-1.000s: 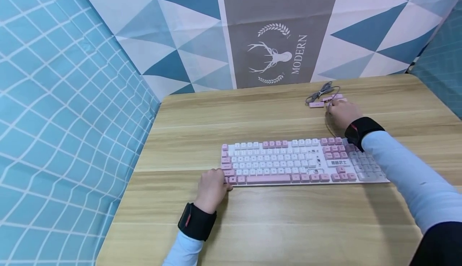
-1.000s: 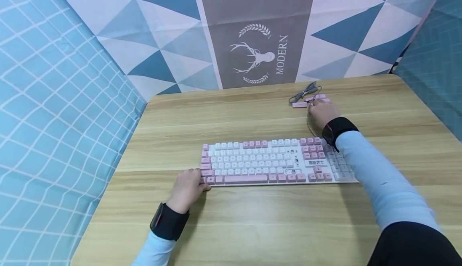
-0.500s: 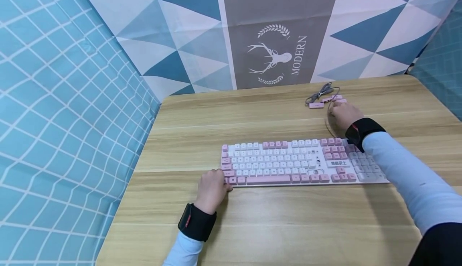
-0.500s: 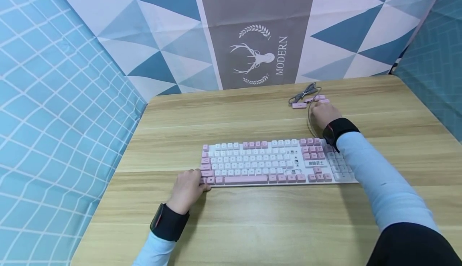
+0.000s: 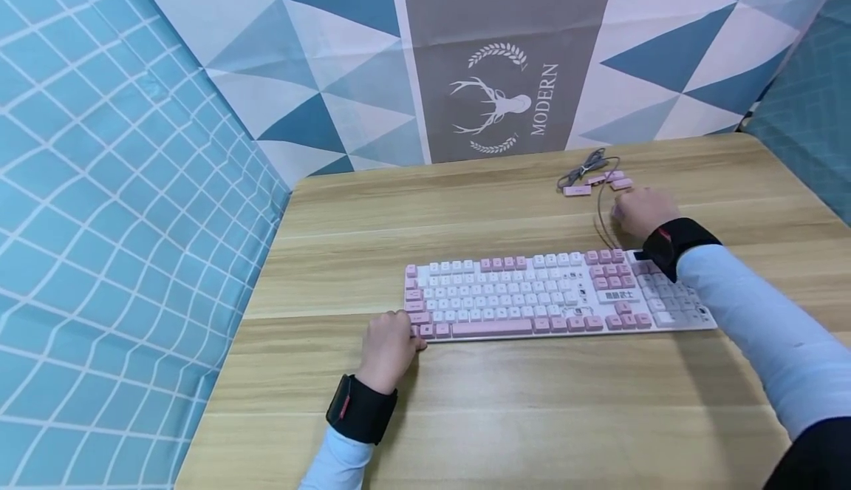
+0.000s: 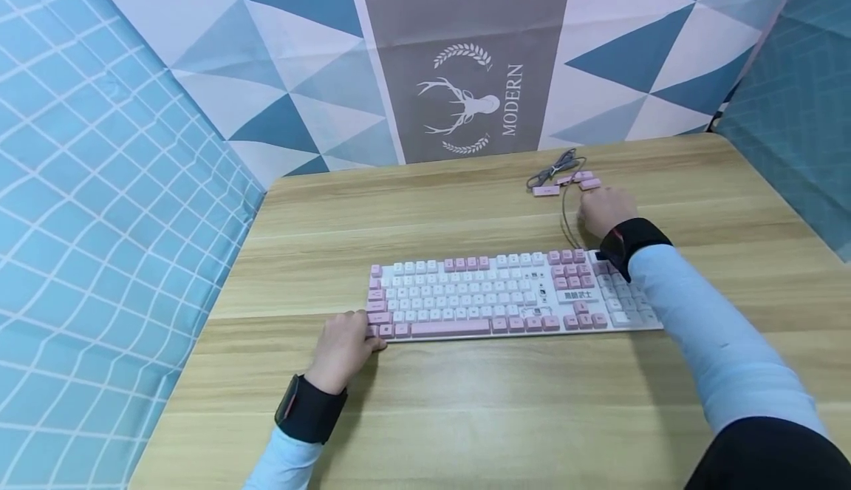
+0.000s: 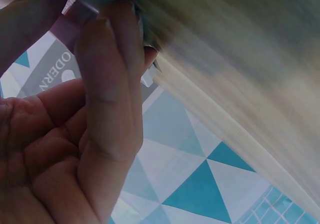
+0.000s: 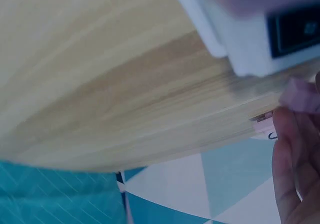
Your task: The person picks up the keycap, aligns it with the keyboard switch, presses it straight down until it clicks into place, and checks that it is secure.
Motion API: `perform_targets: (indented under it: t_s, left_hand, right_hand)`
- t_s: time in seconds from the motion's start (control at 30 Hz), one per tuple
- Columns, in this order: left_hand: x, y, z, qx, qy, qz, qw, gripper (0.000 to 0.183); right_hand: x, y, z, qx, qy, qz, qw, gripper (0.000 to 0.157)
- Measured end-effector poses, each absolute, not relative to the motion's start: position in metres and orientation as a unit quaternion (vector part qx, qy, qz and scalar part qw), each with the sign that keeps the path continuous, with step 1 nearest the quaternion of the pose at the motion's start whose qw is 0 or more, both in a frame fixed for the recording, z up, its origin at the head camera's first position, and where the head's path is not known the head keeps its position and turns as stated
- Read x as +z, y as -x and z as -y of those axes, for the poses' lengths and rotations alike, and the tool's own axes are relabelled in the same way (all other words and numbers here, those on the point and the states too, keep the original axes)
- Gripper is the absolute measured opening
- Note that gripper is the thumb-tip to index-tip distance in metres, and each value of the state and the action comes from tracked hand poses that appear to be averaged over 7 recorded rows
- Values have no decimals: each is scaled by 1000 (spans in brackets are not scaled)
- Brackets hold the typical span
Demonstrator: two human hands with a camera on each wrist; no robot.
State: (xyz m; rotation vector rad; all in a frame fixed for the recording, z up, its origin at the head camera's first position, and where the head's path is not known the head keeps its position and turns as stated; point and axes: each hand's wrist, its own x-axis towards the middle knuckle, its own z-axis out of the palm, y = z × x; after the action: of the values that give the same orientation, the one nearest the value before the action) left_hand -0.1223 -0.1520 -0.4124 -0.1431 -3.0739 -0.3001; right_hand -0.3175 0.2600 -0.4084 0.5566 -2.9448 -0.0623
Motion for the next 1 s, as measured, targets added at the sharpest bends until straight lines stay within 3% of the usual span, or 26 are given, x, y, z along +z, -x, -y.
perform_targets:
  t_s: [0.47, 0.8, 1.0]
  left_hand:
    - [-416, 120, 151, -88, 70, 991, 68, 33]
    - [-411, 126, 148, -84, 53, 995, 19, 35]
    - [-397, 115, 120, -1, 52, 994, 96, 63]
  right_hand:
    - [-382, 270, -259, 55, -114, 981, 148, 32]
    - [-378, 225, -227, 146, -164, 975, 42, 32]
    - [-384, 207, -205, 157, -189, 969, 18, 29]
